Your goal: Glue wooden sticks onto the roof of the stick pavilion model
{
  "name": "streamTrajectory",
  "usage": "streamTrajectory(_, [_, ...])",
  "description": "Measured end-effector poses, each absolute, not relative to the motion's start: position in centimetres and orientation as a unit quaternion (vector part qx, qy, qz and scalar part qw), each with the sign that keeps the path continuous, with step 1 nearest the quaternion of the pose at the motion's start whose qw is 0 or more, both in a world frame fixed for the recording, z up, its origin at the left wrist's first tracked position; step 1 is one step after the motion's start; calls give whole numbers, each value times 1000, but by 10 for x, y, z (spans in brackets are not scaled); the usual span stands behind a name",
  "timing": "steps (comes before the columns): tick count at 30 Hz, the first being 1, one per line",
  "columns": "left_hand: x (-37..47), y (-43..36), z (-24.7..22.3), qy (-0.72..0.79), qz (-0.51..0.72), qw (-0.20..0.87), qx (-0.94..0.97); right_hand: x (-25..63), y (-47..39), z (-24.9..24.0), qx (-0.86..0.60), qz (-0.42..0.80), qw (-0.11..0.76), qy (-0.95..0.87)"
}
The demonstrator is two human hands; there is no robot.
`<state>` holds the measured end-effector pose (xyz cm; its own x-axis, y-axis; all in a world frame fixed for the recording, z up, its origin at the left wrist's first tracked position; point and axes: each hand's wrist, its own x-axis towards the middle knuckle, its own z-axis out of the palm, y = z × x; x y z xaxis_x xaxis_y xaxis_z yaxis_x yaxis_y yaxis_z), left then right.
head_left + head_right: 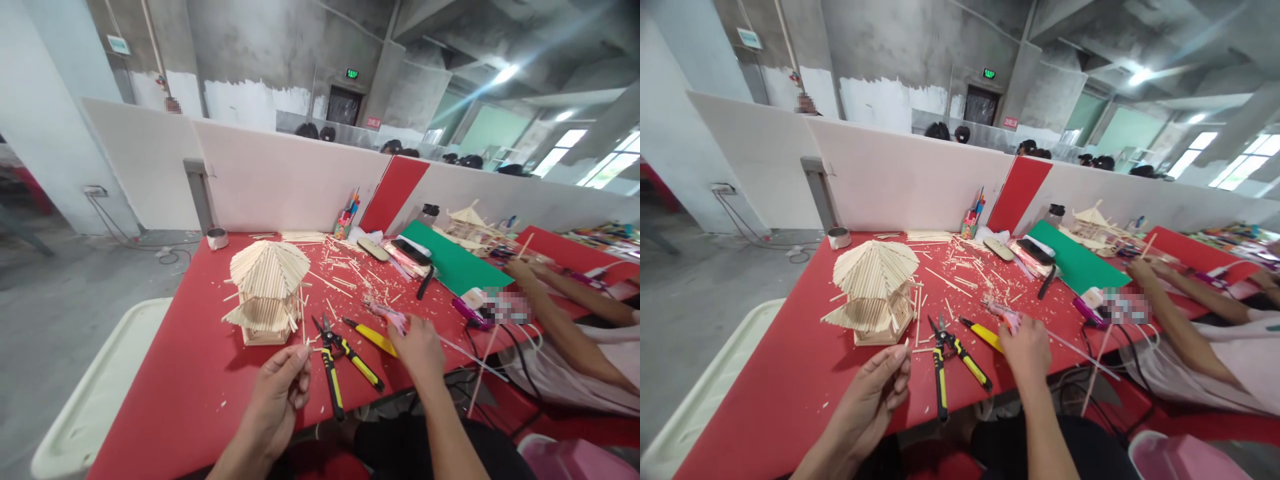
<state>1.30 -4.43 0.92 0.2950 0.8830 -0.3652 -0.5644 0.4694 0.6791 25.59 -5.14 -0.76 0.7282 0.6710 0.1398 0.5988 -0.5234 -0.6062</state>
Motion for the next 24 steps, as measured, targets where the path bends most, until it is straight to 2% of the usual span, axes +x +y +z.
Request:
streamTrajectory(3, [14, -43, 10, 365, 480, 772, 200, 298, -45, -29, -891, 105, 294, -328])
streamTrajectory(8, [7, -41, 10, 347, 507, 772, 162, 326, -42, -54, -881, 167, 306, -318])
streamTrajectory(14, [2, -35, 11, 326, 509, 790, 103, 313, -57, -52, -837, 164, 447, -269])
streamTrajectory(20, [2, -28, 13, 316, 500, 801, 91, 270, -73, -14, -720, 224, 576, -316])
streamTrajectory(24, [3, -26, 15, 318, 498, 802, 86, 236, -79, 12, -674, 211, 585, -400])
